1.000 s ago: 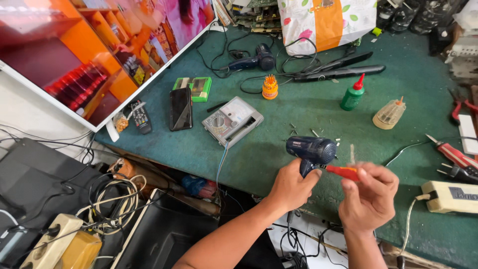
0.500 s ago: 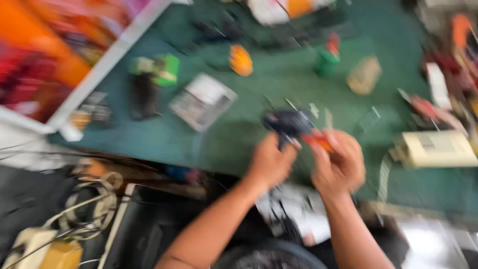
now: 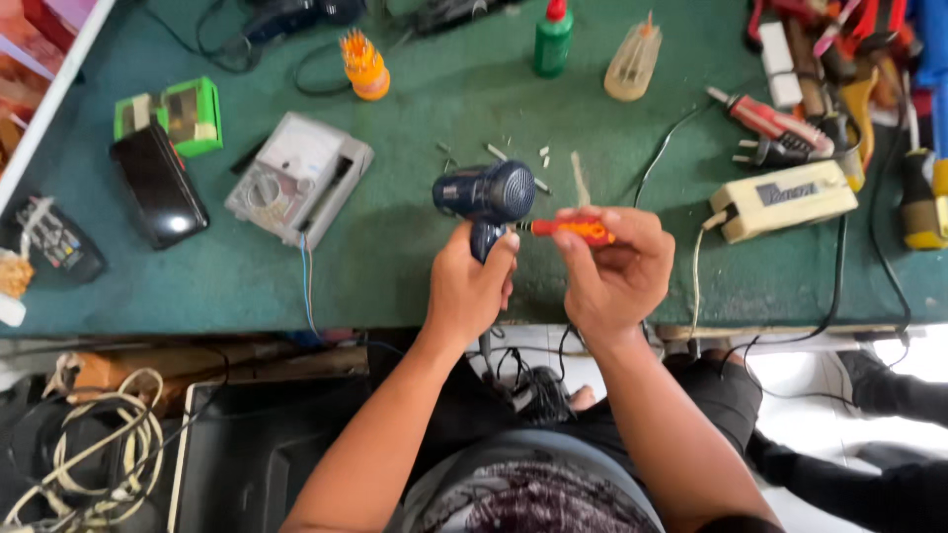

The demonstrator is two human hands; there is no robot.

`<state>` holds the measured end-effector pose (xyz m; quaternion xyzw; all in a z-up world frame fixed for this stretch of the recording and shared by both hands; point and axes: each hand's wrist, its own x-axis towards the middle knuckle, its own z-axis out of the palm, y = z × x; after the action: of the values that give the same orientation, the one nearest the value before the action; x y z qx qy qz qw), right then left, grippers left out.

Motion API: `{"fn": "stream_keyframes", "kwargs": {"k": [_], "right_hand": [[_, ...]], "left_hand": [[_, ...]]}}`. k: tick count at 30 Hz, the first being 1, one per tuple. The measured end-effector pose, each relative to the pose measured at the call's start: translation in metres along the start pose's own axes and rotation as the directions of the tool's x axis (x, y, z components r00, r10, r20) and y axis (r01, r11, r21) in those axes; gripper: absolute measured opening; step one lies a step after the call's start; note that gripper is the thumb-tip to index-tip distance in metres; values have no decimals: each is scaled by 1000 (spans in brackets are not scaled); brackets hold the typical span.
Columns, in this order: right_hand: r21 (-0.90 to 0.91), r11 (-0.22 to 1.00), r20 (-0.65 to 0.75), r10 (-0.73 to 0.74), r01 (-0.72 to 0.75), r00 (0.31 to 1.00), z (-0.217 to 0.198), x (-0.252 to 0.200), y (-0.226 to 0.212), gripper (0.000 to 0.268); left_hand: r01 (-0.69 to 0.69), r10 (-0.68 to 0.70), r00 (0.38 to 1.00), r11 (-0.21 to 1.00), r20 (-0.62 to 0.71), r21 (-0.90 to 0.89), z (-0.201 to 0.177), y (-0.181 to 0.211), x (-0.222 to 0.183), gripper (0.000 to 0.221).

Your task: The person uses a screwdriver to remove screws from the casing of a blue hair dryer. They hold the hair dryer in one hand and turn the screwdriver with the other, working on the back of the device.

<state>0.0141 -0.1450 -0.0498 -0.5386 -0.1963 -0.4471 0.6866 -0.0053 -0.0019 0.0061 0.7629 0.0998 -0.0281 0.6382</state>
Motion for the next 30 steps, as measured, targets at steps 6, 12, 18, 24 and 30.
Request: {"fn": "stream_keyframes", "kwargs": {"k": [6,12,18,24,30], "right_hand": [[3,1000,19,25,-25,999,-4,-6,4,44],[-2,999,-5,46,-46,999,-7,-9,12,47],[-80,996,-27,42,-44,999,-23,-23,34,50],[-88,995,-62,32,-38,998,-18,-18,29,51],[-135,991,-42,-2,-3,999,-11,-15,18,51]], "left_hand": [[4,-4,1000,1000,-19,8,2,7,-3,24],[16,-16,1000,1000,-10,22,3,9,-1,21],[4,-4,1000,1000,-23,20,4,9,-2,21],[-7,7,1000,1000,-13,20,3,6,-2,22],[-1,1,1000,1000,-17,27,1,7,-3,24]]}}
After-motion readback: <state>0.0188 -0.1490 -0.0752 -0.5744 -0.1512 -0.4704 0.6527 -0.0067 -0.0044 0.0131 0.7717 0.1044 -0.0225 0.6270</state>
